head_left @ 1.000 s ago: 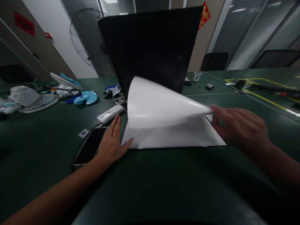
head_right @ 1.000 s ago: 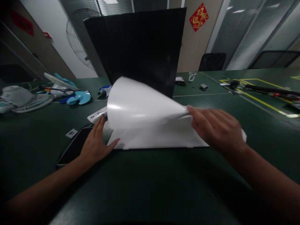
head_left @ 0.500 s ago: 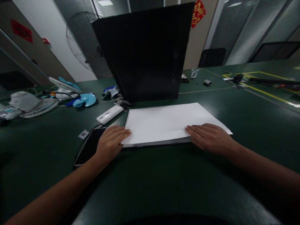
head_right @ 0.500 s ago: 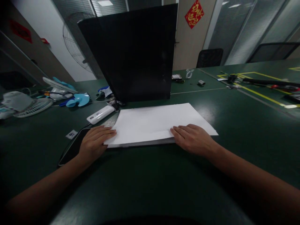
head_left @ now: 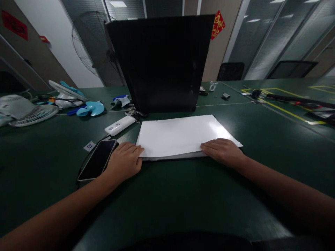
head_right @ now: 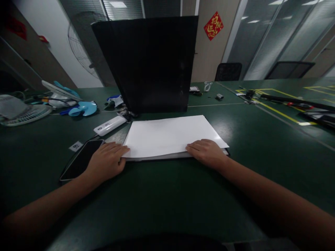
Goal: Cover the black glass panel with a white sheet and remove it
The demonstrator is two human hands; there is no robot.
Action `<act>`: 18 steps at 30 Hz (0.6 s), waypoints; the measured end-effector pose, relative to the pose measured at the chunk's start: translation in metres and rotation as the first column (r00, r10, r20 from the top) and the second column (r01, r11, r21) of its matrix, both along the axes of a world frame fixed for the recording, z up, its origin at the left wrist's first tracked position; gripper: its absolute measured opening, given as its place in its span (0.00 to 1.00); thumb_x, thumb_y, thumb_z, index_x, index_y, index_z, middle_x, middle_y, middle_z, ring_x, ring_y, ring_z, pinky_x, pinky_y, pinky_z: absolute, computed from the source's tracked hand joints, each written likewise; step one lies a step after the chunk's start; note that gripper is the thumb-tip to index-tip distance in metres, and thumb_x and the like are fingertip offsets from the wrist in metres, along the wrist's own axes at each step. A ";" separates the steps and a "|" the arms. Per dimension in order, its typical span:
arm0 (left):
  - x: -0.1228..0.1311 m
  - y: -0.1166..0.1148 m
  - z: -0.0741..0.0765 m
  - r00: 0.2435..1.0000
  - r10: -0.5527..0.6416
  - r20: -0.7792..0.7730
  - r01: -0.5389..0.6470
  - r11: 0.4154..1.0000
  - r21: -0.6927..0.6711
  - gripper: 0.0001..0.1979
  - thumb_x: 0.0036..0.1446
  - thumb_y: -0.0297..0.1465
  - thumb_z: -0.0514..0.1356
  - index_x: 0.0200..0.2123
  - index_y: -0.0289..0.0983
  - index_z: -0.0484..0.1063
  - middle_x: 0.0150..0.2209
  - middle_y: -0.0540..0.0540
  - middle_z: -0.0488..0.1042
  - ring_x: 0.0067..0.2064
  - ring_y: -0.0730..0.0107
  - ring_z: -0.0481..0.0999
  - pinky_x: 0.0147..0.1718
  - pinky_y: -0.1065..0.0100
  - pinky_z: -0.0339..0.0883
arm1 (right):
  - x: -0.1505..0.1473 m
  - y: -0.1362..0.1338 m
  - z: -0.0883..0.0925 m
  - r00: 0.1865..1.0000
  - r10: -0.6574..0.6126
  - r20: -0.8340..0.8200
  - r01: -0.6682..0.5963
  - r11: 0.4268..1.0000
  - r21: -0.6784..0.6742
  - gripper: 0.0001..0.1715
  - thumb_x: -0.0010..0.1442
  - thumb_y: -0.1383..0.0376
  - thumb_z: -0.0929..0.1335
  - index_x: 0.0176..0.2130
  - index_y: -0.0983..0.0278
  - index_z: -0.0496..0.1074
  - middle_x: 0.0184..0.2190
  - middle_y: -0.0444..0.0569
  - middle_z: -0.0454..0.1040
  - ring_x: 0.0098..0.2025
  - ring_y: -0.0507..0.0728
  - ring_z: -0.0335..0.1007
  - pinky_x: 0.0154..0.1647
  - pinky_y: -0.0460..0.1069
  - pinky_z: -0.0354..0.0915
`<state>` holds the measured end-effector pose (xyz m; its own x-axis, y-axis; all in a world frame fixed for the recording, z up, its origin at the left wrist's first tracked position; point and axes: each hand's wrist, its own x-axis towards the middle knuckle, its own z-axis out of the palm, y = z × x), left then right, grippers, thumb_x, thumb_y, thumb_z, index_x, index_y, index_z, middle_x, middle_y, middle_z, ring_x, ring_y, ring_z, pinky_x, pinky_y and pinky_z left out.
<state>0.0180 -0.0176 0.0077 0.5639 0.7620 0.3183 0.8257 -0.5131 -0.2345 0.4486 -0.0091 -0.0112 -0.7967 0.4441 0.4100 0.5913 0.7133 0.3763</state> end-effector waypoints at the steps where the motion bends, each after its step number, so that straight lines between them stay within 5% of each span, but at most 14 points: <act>1: 0.001 0.000 0.001 1.000 0.020 -0.019 -0.020 1.000 -0.015 0.19 0.59 0.29 0.56 0.50 0.36 0.82 0.49 0.37 0.83 0.51 0.45 0.82 0.55 0.43 0.73 | -0.002 0.000 0.000 1.000 0.012 -0.015 -0.012 1.000 -0.002 0.16 0.69 0.69 0.67 0.51 0.65 0.82 0.47 0.53 0.83 0.44 0.59 0.81 0.42 0.55 0.76; 18: -0.004 0.001 -0.004 0.998 0.019 0.059 -0.007 0.980 -0.198 0.27 0.61 0.39 0.57 0.59 0.34 0.76 0.59 0.33 0.77 0.58 0.39 0.78 0.54 0.41 0.72 | -0.009 0.001 0.003 0.990 0.065 -0.123 -0.091 0.972 -0.218 0.15 0.69 0.63 0.69 0.53 0.62 0.81 0.50 0.51 0.81 0.49 0.57 0.78 0.49 0.55 0.74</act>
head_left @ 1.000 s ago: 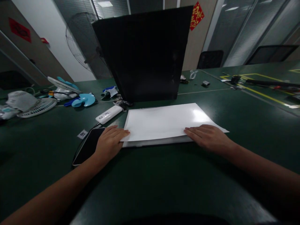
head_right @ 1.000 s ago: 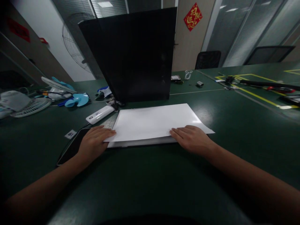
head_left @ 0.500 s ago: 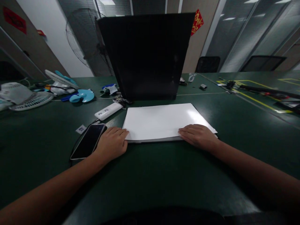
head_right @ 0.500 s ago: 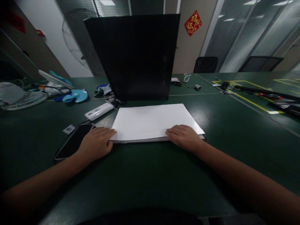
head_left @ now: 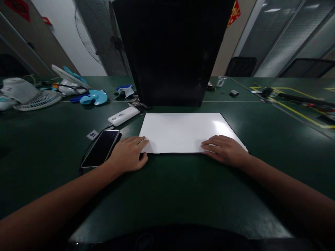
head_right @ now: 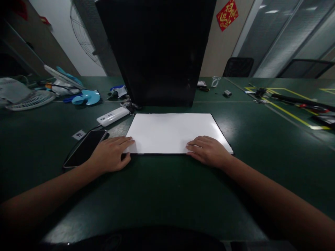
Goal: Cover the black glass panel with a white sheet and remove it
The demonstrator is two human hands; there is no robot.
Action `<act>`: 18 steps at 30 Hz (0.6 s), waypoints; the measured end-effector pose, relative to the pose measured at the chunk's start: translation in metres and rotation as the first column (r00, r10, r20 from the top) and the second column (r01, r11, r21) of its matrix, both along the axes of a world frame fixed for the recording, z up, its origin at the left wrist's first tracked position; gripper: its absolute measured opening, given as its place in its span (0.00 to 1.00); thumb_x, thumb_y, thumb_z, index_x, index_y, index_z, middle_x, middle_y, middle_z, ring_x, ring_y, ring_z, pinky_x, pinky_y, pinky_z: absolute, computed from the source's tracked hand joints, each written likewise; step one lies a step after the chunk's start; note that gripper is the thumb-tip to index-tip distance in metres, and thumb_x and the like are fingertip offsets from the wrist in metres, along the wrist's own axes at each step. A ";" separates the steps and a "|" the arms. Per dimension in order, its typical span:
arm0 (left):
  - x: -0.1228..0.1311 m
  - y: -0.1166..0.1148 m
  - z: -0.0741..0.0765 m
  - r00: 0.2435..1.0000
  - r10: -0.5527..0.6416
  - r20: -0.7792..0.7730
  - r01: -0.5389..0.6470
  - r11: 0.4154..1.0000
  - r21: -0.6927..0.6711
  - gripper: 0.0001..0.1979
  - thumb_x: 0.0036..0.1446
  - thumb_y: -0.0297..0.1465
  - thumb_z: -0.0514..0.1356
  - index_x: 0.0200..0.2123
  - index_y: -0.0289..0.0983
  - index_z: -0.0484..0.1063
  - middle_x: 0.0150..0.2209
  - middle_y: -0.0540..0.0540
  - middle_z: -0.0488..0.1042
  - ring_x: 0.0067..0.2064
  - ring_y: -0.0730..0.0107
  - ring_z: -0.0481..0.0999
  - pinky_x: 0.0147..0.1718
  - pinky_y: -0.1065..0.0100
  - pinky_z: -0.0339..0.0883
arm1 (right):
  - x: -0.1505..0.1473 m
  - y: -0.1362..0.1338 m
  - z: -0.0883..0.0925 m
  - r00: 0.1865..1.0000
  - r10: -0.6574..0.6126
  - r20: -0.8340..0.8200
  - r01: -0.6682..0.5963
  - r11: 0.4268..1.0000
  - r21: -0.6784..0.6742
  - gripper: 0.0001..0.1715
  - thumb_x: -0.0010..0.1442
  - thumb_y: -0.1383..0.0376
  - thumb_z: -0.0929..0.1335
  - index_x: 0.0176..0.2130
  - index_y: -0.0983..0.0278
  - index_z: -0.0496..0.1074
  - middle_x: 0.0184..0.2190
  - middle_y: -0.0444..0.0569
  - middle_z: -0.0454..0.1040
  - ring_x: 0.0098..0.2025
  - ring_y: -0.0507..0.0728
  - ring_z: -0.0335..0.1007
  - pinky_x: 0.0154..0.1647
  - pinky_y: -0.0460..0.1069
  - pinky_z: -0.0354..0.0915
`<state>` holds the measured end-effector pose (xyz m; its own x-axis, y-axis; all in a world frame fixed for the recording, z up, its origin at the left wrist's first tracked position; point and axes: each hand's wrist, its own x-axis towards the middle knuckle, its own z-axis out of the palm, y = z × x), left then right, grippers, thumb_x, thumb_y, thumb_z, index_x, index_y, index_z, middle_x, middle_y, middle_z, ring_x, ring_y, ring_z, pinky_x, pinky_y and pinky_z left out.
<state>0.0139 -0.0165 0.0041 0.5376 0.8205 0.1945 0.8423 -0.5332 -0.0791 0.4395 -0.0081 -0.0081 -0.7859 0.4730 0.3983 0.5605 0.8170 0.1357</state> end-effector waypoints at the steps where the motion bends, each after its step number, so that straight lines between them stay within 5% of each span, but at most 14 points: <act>1: 0.000 0.000 0.000 1.000 0.008 -0.002 -0.008 1.000 -0.006 0.27 0.62 0.41 0.57 0.59 0.35 0.76 0.60 0.33 0.77 0.59 0.39 0.77 0.55 0.41 0.71 | 0.002 0.001 0.001 1.000 -0.013 -0.012 0.012 1.000 -0.017 0.16 0.69 0.62 0.68 0.53 0.62 0.81 0.50 0.51 0.81 0.49 0.57 0.78 0.50 0.55 0.73; 3: 0.002 0.000 -0.001 1.000 0.029 -0.007 -0.029 0.999 -0.014 0.29 0.63 0.46 0.57 0.60 0.35 0.74 0.62 0.32 0.74 0.61 0.37 0.75 0.56 0.41 0.70 | 0.008 0.005 0.003 0.991 -0.124 -0.059 0.122 0.992 -0.035 0.17 0.70 0.60 0.67 0.53 0.62 0.80 0.50 0.52 0.81 0.50 0.58 0.77 0.53 0.57 0.72; 5: 0.002 0.000 -0.001 0.999 0.049 -0.018 -0.049 0.999 -0.020 0.33 0.64 0.51 0.56 0.64 0.36 0.71 0.66 0.32 0.70 0.64 0.35 0.72 0.56 0.41 0.70 | 0.020 0.011 0.005 0.922 -0.367 -0.122 0.364 0.930 -0.046 0.22 0.72 0.57 0.65 0.56 0.63 0.79 0.50 0.55 0.81 0.51 0.61 0.77 0.55 0.59 0.70; 8: 0.003 0.001 -0.003 0.997 0.063 -0.042 -0.064 0.997 -0.039 0.36 0.66 0.56 0.54 0.69 0.43 0.66 0.70 0.35 0.65 0.64 0.33 0.71 0.55 0.40 0.69 | 0.043 0.023 0.006 0.677 -0.732 -0.084 0.723 0.682 -0.112 0.37 0.73 0.49 0.60 0.64 0.72 0.72 0.57 0.67 0.76 0.57 0.70 0.72 0.58 0.64 0.66; 10: 0.002 0.001 -0.005 0.996 0.068 -0.052 -0.071 0.996 -0.057 0.36 0.66 0.57 0.54 0.69 0.45 0.65 0.69 0.36 0.66 0.63 0.33 0.72 0.54 0.40 0.70 | 0.058 0.032 0.003 0.524 -0.852 0.020 0.836 0.510 -0.202 0.46 0.72 0.44 0.59 0.69 0.78 0.65 0.60 0.74 0.71 0.59 0.74 0.70 0.58 0.65 0.64; 12: 0.002 0.002 -0.006 0.996 0.076 -0.054 -0.080 0.994 -0.068 0.36 0.65 0.58 0.54 0.68 0.44 0.67 0.68 0.36 0.67 0.62 0.35 0.74 0.54 0.42 0.71 | 0.069 0.040 -0.001 0.454 -0.885 0.102 0.855 0.401 -0.328 0.48 0.71 0.43 0.58 0.70 0.79 0.63 0.61 0.75 0.70 0.59 0.75 0.70 0.56 0.63 0.64; 14: 0.003 0.002 -0.006 0.995 0.083 -0.058 -0.087 0.994 -0.068 0.36 0.65 0.57 0.54 0.68 0.43 0.68 0.68 0.36 0.68 0.62 0.37 0.74 0.55 0.45 0.71 | 0.073 0.044 -0.006 0.467 -0.876 0.122 0.822 0.379 -0.425 0.46 0.71 0.44 0.59 0.70 0.75 0.63 0.61 0.73 0.71 0.57 0.73 0.71 0.54 0.62 0.64; 18: 0.005 0.001 -0.006 0.991 0.094 -0.091 -0.101 0.992 -0.074 0.36 0.67 0.57 0.52 0.68 0.41 0.66 0.69 0.36 0.67 0.62 0.37 0.74 0.55 0.44 0.69 | 0.072 0.047 -0.014 0.561 -0.825 0.072 0.757 0.477 -0.446 0.45 0.71 0.44 0.61 0.70 0.73 0.63 0.65 0.71 0.67 0.59 0.71 0.69 0.56 0.61 0.62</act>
